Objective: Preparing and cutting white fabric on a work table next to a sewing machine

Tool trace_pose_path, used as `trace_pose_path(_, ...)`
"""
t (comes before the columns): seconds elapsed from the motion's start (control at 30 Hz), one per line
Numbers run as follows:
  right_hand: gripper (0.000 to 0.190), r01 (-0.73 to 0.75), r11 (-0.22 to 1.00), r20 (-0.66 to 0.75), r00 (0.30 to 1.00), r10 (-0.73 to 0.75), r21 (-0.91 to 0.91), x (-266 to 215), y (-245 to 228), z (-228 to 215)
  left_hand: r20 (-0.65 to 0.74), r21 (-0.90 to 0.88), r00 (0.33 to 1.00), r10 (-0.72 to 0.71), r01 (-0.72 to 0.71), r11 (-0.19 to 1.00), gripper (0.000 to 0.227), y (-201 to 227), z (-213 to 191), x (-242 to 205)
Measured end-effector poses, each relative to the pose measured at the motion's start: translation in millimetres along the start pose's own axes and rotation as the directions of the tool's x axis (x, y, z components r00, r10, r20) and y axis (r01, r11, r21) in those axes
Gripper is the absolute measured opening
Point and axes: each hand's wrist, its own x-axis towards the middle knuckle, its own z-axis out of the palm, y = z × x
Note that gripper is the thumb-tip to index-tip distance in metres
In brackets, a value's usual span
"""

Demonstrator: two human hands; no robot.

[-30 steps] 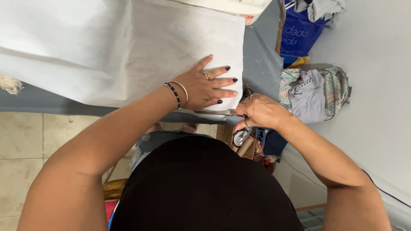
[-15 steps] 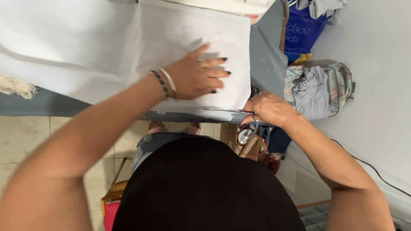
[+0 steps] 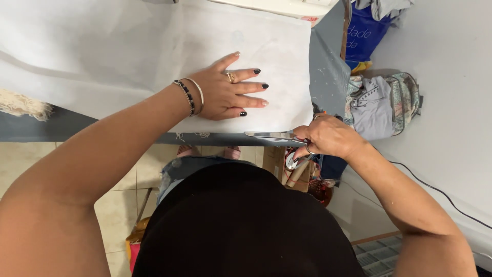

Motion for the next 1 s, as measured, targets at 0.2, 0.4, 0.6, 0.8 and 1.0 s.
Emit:
trace_pose_path(0.2,0.058,-0.118,0.992,0.201,0.974,0.106,0.05,3.8,-7.9,-13.1,0.036,-0.013,0.999,-0.028,0.028,1.0,0.053,5.1,-10.3,0.3)
trace_pose_path(0.4,0.052,-0.111,0.989,0.206,0.975,0.088,0.098,6.1,-4.7,-12.2,0.05,-0.031,0.998,-0.036,0.037,0.999,0.053,5.4,-12.5,0.0)
trace_pose_path(0.6,0.052,-0.043,0.999,0.127,0.991,0.044,-0.011,2.5,6.6,6.3,-0.025,0.001,0.999,0.025,-0.025,1.0,0.061,3.1,-9.4,-3.2)
trace_pose_path(0.8,0.055,-0.133,0.988,0.223,0.968,0.113,0.076,10.8,-16.0,-15.3,-0.061,0.004,0.997,0.047,-0.047,0.999,0.066,2.8,-7.4,-4.7)
trace_pose_path(1.0,0.06,-0.187,0.982,0.283,0.944,0.168,0.041,17.8,-25.0,-20.1,-0.079,0.014,0.996,0.049,-0.048,0.999,0.065,2.7,-6.9,-5.1)
